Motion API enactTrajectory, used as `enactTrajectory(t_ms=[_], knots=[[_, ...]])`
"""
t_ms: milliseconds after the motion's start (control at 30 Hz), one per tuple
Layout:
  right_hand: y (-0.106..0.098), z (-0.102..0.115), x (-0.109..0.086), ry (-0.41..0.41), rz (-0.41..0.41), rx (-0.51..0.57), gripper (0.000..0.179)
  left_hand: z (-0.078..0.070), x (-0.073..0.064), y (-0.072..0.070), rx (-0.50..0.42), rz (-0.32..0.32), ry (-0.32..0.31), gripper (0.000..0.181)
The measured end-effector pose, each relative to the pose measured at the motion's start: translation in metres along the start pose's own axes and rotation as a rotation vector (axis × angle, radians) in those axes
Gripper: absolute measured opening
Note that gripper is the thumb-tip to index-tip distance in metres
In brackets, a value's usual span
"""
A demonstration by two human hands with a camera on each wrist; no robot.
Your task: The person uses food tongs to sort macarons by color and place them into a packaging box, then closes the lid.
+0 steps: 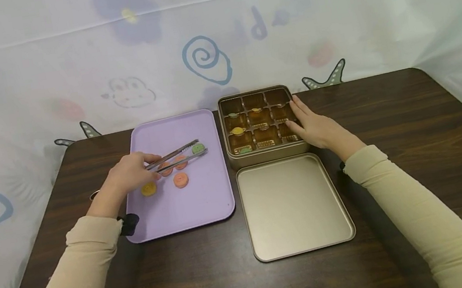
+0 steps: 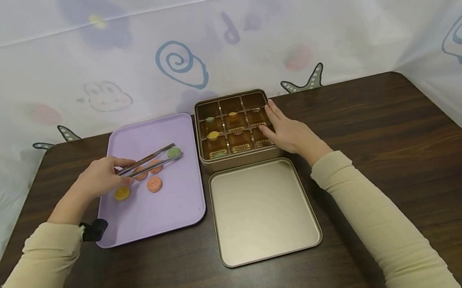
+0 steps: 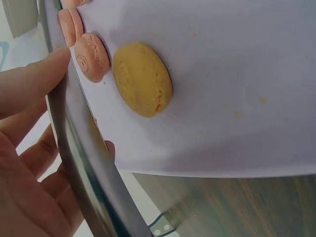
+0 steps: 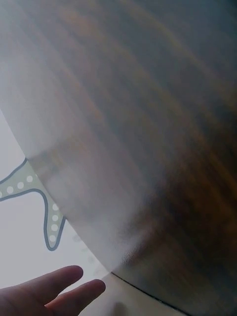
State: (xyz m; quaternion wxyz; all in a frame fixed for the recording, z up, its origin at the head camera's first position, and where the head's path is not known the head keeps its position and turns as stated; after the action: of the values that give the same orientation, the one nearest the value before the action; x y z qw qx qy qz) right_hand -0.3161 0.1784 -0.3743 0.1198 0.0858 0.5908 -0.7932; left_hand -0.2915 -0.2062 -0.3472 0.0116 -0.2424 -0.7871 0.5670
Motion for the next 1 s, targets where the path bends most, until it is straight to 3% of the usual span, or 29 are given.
enactTrajectory(t_ms=[300, 700, 1000], knots=[[-0.0008, -0.0006, 0.0000, 0.001, 0.001, 0.003, 0.072, -0.0070, 0.0004, -0.0025, 0.074, -0.029, 0.037, 0.046], [0.0013, -0.0004, 0.0011, -0.006, 0.007, 0.000, 0.073, -0.0049, 0.0013, 0.0023, 0.043, -0.043, 0.023, 0.044], [0.0011, -0.0011, 0.0009, -0.008, 0.000, 0.002, 0.073, -0.0070, 0.0001, -0.0071, 0.067, -0.128, 0.034, 0.042]])
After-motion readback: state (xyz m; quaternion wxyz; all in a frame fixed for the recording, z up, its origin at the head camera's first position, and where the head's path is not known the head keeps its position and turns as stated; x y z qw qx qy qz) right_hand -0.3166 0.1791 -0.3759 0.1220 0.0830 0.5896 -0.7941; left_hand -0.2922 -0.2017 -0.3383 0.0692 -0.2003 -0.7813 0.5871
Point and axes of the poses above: each hand's wrist, its own x-axis towards the middle knuckle, its own y-axis out of the palm, z = x × y, the point moved 8 cm from there along x, towards the middle knuckle, and after that the axes turned 12 degrees about y, right-handed, at the moved point
